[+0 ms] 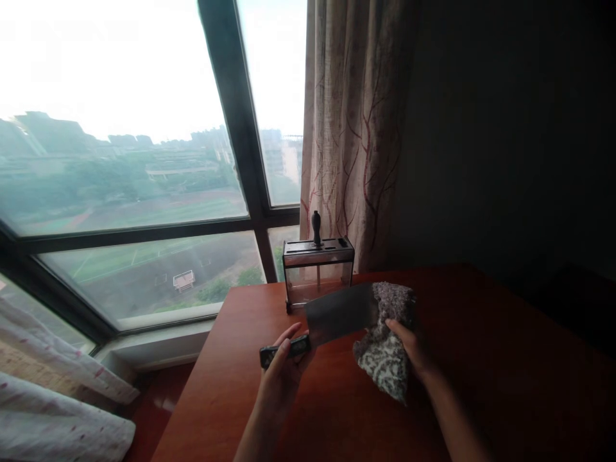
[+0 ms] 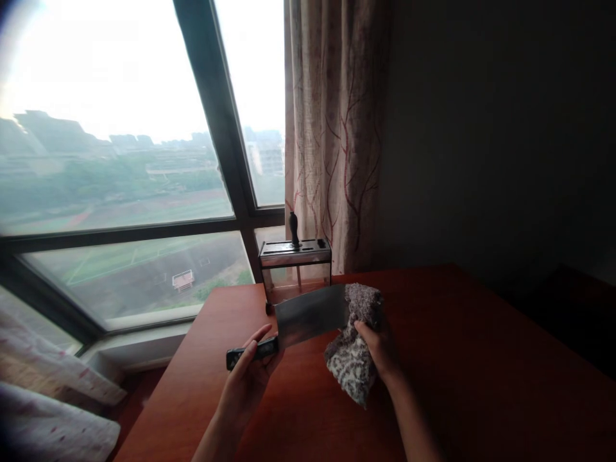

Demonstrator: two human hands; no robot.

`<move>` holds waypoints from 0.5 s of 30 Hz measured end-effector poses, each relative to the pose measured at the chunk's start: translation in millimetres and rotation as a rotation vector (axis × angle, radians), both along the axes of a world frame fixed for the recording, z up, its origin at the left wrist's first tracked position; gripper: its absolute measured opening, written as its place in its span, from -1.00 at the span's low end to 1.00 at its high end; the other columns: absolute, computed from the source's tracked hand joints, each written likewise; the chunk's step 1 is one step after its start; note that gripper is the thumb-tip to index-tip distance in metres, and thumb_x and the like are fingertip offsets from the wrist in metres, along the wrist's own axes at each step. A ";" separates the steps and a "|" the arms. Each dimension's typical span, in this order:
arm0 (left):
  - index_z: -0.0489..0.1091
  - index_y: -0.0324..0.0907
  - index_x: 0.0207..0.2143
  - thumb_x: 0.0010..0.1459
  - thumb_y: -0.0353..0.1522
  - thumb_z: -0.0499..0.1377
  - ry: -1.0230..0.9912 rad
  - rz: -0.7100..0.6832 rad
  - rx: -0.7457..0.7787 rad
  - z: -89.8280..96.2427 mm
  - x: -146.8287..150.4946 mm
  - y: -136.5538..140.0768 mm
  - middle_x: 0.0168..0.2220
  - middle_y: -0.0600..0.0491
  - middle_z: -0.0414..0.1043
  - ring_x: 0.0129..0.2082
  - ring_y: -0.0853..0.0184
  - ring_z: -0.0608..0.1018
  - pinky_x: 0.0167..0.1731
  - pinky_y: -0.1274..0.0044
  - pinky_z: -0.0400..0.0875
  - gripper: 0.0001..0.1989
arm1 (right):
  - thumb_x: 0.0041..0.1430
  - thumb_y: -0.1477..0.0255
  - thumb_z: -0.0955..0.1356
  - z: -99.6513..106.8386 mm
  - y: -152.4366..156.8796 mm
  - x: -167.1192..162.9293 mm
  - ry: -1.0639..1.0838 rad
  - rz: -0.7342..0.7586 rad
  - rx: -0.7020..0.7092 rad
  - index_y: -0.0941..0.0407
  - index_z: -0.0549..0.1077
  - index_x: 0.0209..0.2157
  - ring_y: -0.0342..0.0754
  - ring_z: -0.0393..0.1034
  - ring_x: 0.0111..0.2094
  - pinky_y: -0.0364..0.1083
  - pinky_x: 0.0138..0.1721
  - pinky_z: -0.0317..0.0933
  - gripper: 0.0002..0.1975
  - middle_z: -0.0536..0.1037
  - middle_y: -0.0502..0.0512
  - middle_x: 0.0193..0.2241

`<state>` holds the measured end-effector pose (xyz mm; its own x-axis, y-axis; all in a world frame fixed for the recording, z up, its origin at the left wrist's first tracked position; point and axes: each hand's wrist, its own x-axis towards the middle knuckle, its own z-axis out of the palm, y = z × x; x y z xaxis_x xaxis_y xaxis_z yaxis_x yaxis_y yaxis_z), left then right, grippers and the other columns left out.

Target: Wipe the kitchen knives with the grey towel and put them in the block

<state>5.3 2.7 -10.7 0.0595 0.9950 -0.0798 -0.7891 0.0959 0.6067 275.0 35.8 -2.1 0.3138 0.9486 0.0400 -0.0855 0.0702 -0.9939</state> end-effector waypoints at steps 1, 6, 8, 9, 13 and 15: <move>0.47 -0.21 -0.02 0.16 -0.35 0.22 -0.003 0.015 -0.008 -0.2 0.2 0.4 -0.18 -0.14 0.61 -0.08 0.15 0.59 0.08 0.27 0.37 -0.68 | -0.07 0.30 0.44 -0.8 -1.5 1.6 -0.009 -0.003 0.001 0.18 0.53 -0.23 0.18 0.47 -0.17 0.03 -0.15 0.32 -0.66 0.61 0.13 -0.26; 0.45 -0.17 0.00 0.16 -0.36 0.22 -0.021 0.049 -0.003 -0.6 -1.1 2.3 -0.18 -0.10 0.61 -0.07 0.18 0.59 0.09 0.30 0.36 -0.67 | -0.12 0.33 0.46 -4.6 -7.8 -0.2 0.010 -0.034 -0.007 0.15 0.53 -0.23 0.17 0.47 -0.16 0.02 -0.14 0.31 -0.65 0.62 0.11 -0.26; 0.46 -0.18 -0.01 0.15 -0.35 0.22 -0.004 0.035 0.002 0.0 -2.1 1.9 -0.16 -0.12 0.61 -0.08 0.17 0.59 0.08 0.29 0.36 -0.67 | -0.14 0.34 0.46 -5.8 -8.0 -0.6 0.073 -0.037 -0.024 0.15 0.54 -0.27 0.17 0.48 -0.18 0.03 -0.16 0.33 -0.68 0.62 0.11 -0.30; 0.47 -0.19 -0.03 0.15 -0.35 0.23 0.012 0.024 0.004 0.5 -2.5 1.5 -0.16 -0.13 0.60 -0.08 0.16 0.59 0.07 0.29 0.37 -0.68 | -0.15 0.34 0.46 -6.1 -8.0 0.1 0.123 -0.020 -0.044 0.15 0.54 -0.32 0.17 0.50 -0.21 0.04 -0.18 0.34 -0.71 0.63 0.11 -0.33; 0.50 -0.25 -0.11 0.13 -0.36 0.24 0.067 -0.025 0.021 3.4 -3.7 -1.1 -0.18 -0.16 0.60 -0.13 0.12 0.60 0.00 0.28 0.43 -0.74 | -0.17 0.34 0.43 -4.0 -10.3 7.8 0.366 0.123 -0.184 0.17 0.54 -0.46 0.20 0.54 -0.34 0.09 -0.24 0.38 -0.80 0.62 0.14 -0.50; 0.50 -0.23 -0.12 0.13 -0.36 0.24 0.076 -0.048 0.019 5.0 -3.9 -1.7 -0.18 -0.13 0.60 -0.17 0.14 0.61 -0.06 0.31 0.46 -0.75 | -0.13 0.32 0.41 -2.1 -13.2 12.7 0.392 0.127 -0.172 0.17 0.54 -0.49 0.22 0.55 -0.36 0.13 -0.22 0.38 -0.81 0.61 0.15 -0.55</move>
